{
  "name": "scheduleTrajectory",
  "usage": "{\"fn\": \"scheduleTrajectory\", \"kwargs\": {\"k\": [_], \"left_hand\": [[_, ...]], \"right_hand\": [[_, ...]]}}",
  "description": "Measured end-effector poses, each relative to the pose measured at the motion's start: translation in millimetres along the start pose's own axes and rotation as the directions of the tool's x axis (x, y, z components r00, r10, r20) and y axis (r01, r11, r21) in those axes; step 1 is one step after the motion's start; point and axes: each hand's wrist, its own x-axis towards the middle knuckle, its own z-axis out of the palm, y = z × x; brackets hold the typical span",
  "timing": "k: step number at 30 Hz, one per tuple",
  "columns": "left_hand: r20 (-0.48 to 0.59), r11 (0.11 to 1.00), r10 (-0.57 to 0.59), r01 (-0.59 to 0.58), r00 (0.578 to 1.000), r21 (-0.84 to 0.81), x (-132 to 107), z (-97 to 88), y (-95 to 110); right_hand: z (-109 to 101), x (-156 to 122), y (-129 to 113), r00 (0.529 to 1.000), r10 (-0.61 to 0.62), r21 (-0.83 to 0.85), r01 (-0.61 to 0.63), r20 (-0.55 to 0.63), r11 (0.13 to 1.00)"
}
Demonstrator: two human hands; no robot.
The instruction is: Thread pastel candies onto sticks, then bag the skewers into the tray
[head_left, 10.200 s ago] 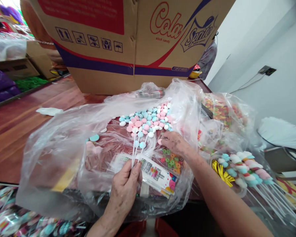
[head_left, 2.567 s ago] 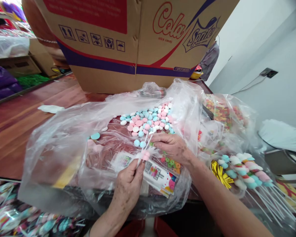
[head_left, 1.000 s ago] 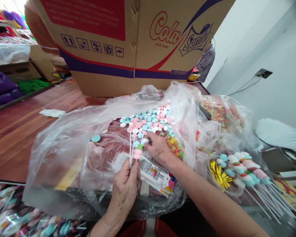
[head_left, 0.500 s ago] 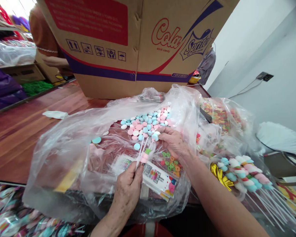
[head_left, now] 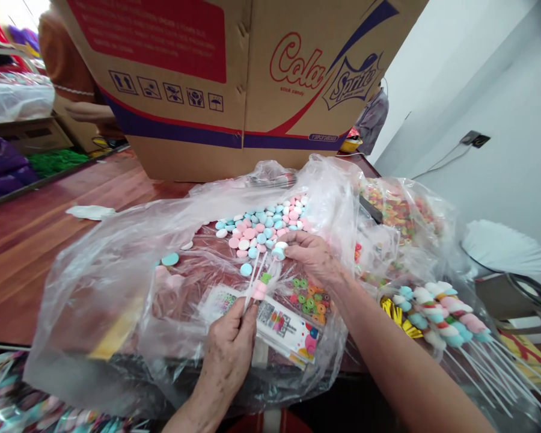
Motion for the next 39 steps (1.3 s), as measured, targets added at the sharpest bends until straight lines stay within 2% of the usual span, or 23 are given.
{"fn": "scheduleTrajectory", "kwargs": {"k": [4, 7, 10, 15, 18, 22, 24, 27, 29, 31, 33, 36, 38, 39], "left_hand": [[-0.001, 1.000, 0.003, -0.003, 1.000, -0.016, 0.7, 0.5, -3.1], [0.006, 1.000, -0.002, 0.002, 1.000, -0.027, 1.4, 0.8, -5.8], [0.010, 0.999, 0.000, 0.000, 1.000, -0.042, 1.6, 1.3, -8.1], [0.026, 0.995, -0.006, 0.009, 1.000, -0.098, 0.3, 1.8, -12.8], [-0.002, 0.997, -0.006, 0.006, 1.000, -0.076, -0.4, 1.7, -12.3], [-0.025, 0.999, 0.009, -0.010, 1.000, -0.035, -0.6, 1.5, -9.4], [-0.030, 0.999, 0.010, -0.011, 1.000, -0.032, -0.7, 1.7, -9.6], [-0.031, 0.999, -0.007, 0.006, 0.999, -0.054, -1.0, 2.4, -12.6], [-0.042, 0.997, -0.013, 0.010, 0.999, -0.070, -0.9, 3.1, -14.3], [-0.054, 0.997, -0.013, 0.009, 0.998, -0.079, -0.5, 3.7, -14.5], [-0.060, 0.997, -0.021, 0.016, 0.998, -0.081, 0.2, 4.1, -13.5], [-0.070, 0.995, -0.042, 0.036, 0.997, -0.090, 0.7, 4.1, -12.7], [-0.078, 0.994, -0.050, 0.041, 0.996, -0.102, 0.5, 3.9, -13.4], [-0.081, 0.994, -0.050, 0.041, 0.995, -0.106, 0.3, 3.8, -13.6]], "right_hand": [[0.3, -2.9, -1.2, 0.999, -0.025, -0.067, 0.028, 0.041, 0.997], [-0.3, -5.0, 0.7, 0.993, -0.091, -0.191, 0.103, 0.071, 0.976], [-0.2, -7.3, 2.0, 0.988, -0.133, -0.328, 0.154, 0.085, 0.932], [2.2, -13.1, 2.7, 0.986, -0.118, -0.525, 0.164, 0.121, 0.835], [6.2, -17.8, 6.1, 0.984, -0.145, -0.583, 0.178, 0.103, 0.793], [12.8, -24.0, 14.4, 0.964, -0.252, -0.624, 0.251, 0.088, 0.740], [14.8, -25.7, 19.1, 0.929, -0.339, -0.651, 0.350, 0.150, 0.674], [16.5, -27.4, 26.5, 0.854, -0.437, -0.692, 0.497, 0.282, 0.524], [18.6, -29.4, 32.2, 0.825, -0.442, -0.719, 0.541, 0.352, 0.437], [22.2, -32.7, 37.2, 0.817, -0.425, -0.741, 0.553, 0.391, 0.381], [25.9, -36.5, 38.7, 0.820, -0.403, -0.753, 0.550, 0.406, 0.362], [25.8, -40.4, 28.0, 0.839, -0.335, -0.751, 0.538, 0.430, 0.384], [18.4, -39.9, 12.5, 0.893, -0.252, -0.811, 0.446, 0.373, 0.378], [12.2, -38.5, 3.9, 0.929, -0.201, -0.873, 0.363, 0.312, 0.325]]}}
